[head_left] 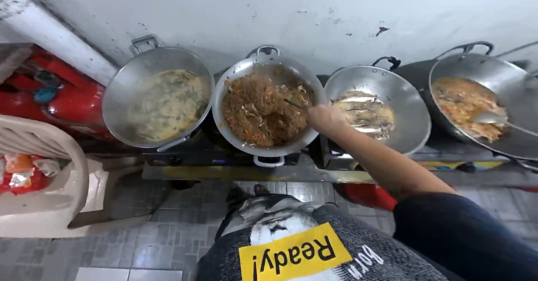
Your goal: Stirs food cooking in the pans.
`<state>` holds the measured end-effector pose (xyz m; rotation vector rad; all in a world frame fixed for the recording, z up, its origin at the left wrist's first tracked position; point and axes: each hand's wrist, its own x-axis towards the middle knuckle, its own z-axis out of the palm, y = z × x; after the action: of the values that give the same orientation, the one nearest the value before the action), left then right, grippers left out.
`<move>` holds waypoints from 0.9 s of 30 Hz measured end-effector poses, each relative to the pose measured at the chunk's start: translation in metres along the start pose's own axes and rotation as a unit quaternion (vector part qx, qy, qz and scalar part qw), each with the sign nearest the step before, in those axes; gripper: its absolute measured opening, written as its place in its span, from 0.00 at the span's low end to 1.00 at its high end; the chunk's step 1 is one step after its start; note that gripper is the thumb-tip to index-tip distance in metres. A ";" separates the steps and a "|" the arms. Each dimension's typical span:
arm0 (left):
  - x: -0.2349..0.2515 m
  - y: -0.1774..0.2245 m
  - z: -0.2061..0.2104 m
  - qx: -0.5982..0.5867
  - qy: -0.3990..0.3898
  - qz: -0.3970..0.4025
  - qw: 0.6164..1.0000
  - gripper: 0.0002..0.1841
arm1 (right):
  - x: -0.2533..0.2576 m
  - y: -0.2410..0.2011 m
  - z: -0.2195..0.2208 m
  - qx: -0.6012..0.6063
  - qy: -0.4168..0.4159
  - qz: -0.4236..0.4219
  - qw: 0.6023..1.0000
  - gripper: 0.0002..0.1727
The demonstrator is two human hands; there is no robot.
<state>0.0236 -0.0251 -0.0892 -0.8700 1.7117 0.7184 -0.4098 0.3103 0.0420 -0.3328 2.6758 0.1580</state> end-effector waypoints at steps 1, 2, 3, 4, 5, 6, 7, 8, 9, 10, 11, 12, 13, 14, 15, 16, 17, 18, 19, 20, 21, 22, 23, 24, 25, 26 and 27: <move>0.101 -0.062 0.041 -0.039 0.163 0.159 0.973 0.20 | -0.012 -0.005 0.002 -0.025 0.007 -0.010 1.000 0.20; 0.204 -0.111 0.074 -0.090 0.319 0.304 0.893 0.20 | -0.022 -0.009 0.002 -0.045 0.014 -0.017 0.999 0.23; 0.241 -0.118 0.056 -0.123 0.214 0.237 0.940 0.19 | -0.030 -0.011 0.003 -0.060 0.021 -0.022 0.998 0.25; 0.259 -0.112 0.033 -0.160 0.150 0.171 0.960 0.20 | -0.038 -0.011 0.002 -0.065 0.027 -0.021 0.997 0.26; 0.256 -0.098 0.011 -0.194 0.129 0.124 0.965 0.21 | -0.045 -0.009 0.000 -0.067 0.034 -0.017 0.997 0.26; 0.246 -0.085 -0.006 -0.215 0.136 0.101 0.962 0.22 | -0.049 -0.005 -0.004 -0.067 0.040 -0.001 0.997 0.23; 0.230 -0.073 -0.022 -0.236 0.146 0.091 0.956 0.22 | -0.053 -0.001 -0.011 -0.067 0.047 0.022 0.996 0.21; 0.211 -0.062 -0.036 -0.261 0.148 0.088 0.950 0.22 | -0.054 0.004 -0.019 -0.066 0.055 0.045 0.995 0.19; 0.200 -0.057 -0.045 -0.279 0.150 0.087 0.944 0.22 | -0.053 0.008 -0.027 -0.058 0.056 0.073 0.994 0.20; 0.197 -0.056 -0.051 -0.288 0.152 0.089 0.941 0.22 | -0.049 0.011 -0.033 -0.046 0.052 0.104 0.992 0.20; 0.198 -0.059 -0.054 -0.291 0.152 0.091 0.940 0.22 | -0.043 0.014 -0.037 -0.039 0.050 0.134 0.989 0.18; 0.201 -0.065 -0.055 -0.288 0.149 0.091 0.941 0.22 | -0.036 0.016 -0.039 -0.035 0.043 0.158 0.986 0.16; 0.203 -0.071 -0.053 -0.279 0.147 0.089 0.945 0.22 | -0.029 0.019 -0.036 -0.034 0.031 0.175 0.983 0.14; 0.206 -0.079 -0.050 -0.272 0.143 0.084 0.948 0.22 | -0.022 0.022 -0.029 -0.026 0.018 0.185 0.982 0.13; 0.208 -0.087 -0.045 -0.267 0.136 0.077 0.951 0.23 | -0.014 0.026 -0.019 0.001 0.010 0.184 0.983 0.14; 0.208 -0.095 -0.040 -0.264 0.132 0.072 0.953 0.23 | -0.004 0.030 -0.007 0.036 0.001 0.176 0.984 0.14; 0.214 -0.107 -0.031 -0.254 0.135 0.070 0.955 0.22 | 0.008 0.032 0.007 0.073 -0.017 0.164 0.984 0.16; 0.217 -0.119 -0.023 -0.242 0.139 0.072 0.958 0.22 | 0.020 0.029 0.018 0.108 -0.036 0.150 0.982 0.18; 0.219 -0.128 -0.016 -0.226 0.137 0.075 0.961 0.21 | 0.033 0.023 0.025 0.133 -0.055 0.140 0.980 0.21; 0.218 -0.134 -0.010 -0.206 0.129 0.073 0.967 0.21 | 0.045 0.014 0.028 0.161 -0.065 0.132 0.976 0.20; 0.218 -0.140 -0.004 -0.190 0.121 0.064 0.972 0.20 | 0.057 0.003 0.029 0.184 -0.062 0.127 0.973 0.20; 0.223 -0.149 0.004 -0.178 0.113 0.052 0.976 0.19 | 0.065 -0.008 0.026 0.198 -0.054 0.120 0.971 0.19; 0.229 -0.158 0.012 -0.170 0.110 0.044 0.978 0.19 | 0.070 -0.019 0.022 0.205 -0.047 0.110 0.971 0.19; 0.236 -0.167 0.017 -0.170 0.110 0.035 0.979 0.20 | 0.071 -0.028 0.017 0.212 -0.040 0.095 0.972 0.18; 0.243 -0.173 0.019 -0.174 0.113 0.026 0.978 0.20 | 0.069 -0.036 0.013 0.215 -0.035 0.077 0.973 0.18; 0.247 -0.174 0.019 -0.178 0.122 0.017 0.976 0.21 | 0.063 -0.042 0.009 0.212 -0.029 0.062 0.975 0.19; 0.250 -0.173 0.016 -0.175 0.127 0.015 0.976 0.21 | 0.055 -0.047 0.006 0.200 -0.023 0.053 0.978 0.19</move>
<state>0.1261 -0.1602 -0.3426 -1.2239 1.8558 0.9836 -0.4437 0.2546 0.0104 -0.0581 2.5999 -0.3333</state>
